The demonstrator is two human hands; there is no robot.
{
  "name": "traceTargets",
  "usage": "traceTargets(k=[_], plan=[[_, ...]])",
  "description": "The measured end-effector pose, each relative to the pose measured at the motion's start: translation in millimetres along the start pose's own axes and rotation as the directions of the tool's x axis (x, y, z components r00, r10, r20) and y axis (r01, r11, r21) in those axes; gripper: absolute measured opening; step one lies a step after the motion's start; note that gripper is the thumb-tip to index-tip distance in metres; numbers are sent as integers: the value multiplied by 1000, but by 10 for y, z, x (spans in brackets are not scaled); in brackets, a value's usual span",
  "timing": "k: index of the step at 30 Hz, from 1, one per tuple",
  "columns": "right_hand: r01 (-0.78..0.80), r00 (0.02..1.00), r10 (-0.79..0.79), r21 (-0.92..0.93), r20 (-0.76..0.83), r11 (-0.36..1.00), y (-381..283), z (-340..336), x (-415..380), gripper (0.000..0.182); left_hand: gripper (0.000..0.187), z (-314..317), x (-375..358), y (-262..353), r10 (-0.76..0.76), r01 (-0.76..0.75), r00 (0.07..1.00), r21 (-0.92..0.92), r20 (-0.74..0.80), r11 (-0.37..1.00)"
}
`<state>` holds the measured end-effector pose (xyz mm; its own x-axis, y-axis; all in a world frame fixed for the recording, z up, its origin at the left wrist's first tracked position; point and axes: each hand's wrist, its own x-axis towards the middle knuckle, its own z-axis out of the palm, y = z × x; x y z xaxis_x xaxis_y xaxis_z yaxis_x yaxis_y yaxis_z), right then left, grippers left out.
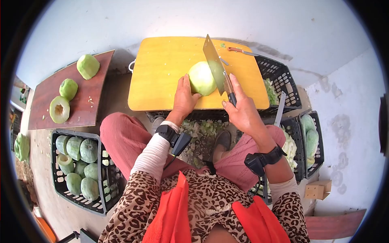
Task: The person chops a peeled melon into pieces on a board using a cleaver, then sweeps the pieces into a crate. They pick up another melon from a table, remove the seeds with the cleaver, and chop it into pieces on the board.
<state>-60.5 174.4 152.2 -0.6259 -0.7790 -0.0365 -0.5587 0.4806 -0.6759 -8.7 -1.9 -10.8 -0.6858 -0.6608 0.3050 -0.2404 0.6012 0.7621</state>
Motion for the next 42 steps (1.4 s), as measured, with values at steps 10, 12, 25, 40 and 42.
traceTargets(k=[10, 12, 25, 40, 42], plan=[[89, 996, -89, 3, 1, 996, 21, 7, -11, 77, 88, -8, -19, 25, 15, -15, 1000, 24, -1, 1000], [201, 979, -202, -47, -34, 979, 24, 9, -4, 76, 90, -11, -18, 35, 13, -13, 1000, 27, -1, 1000], [61, 997, -58, -55, 58, 997, -57, -83, 52, 73, 119, -216, 304, 67, 109, -127, 980, 101, 168, 987], [118, 992, -116, -59, 38, 991, 35, -26, 34, 72, 75, -537, 969, -125, -25, 111, 915, -191, 403, 975], [31, 996, -28, -40, 88, 999, -15, -63, 33, 73, 70, -671, 1081, 146, -56, 133, 951, -240, 304, 962]])
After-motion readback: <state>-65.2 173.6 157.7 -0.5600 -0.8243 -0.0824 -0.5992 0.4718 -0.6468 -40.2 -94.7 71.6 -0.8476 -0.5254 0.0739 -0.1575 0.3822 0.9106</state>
